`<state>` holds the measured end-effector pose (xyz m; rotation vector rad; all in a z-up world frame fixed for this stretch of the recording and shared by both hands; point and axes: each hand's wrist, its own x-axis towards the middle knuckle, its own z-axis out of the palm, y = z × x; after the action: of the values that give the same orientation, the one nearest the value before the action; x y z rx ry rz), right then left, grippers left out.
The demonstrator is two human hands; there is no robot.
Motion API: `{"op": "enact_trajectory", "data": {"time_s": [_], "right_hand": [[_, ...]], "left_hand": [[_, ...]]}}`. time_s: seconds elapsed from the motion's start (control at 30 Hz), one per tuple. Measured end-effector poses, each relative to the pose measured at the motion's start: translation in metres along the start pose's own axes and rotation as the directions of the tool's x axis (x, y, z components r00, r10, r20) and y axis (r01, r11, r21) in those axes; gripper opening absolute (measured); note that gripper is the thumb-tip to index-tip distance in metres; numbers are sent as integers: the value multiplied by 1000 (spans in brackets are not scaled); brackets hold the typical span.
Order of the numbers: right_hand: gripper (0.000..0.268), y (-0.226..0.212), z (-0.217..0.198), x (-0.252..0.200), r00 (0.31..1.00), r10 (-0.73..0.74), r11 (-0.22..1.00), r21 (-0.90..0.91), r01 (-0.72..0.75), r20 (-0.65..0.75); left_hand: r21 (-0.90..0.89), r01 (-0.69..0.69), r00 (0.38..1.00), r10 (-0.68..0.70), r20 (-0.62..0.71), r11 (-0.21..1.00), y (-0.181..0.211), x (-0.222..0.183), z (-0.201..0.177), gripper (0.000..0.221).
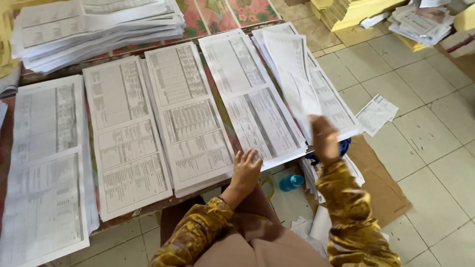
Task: Folding and stacking printed papers on a production table in a print shop.
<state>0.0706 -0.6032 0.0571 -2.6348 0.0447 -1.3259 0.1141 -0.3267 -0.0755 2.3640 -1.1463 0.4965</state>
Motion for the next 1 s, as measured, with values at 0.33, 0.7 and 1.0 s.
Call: {"op": "enact_trajectory", "data": {"time_s": [0.33,0.7,1.0], "right_hand": [[24,-105,23,-65,839,-62,969,234,-79,540],[39,-70,28,-14,895,-299,952,170,255,332],[39,-131,78,19,976,8,921,379,-93,219]], "left_hand": [[-10,79,992,-80,-102,997,-16,21,2,6],[-580,118,980,-189,-63,806,-29,25,-114,52],[128,384,916,-395,76,915,-117,-107,-170,92]]}}
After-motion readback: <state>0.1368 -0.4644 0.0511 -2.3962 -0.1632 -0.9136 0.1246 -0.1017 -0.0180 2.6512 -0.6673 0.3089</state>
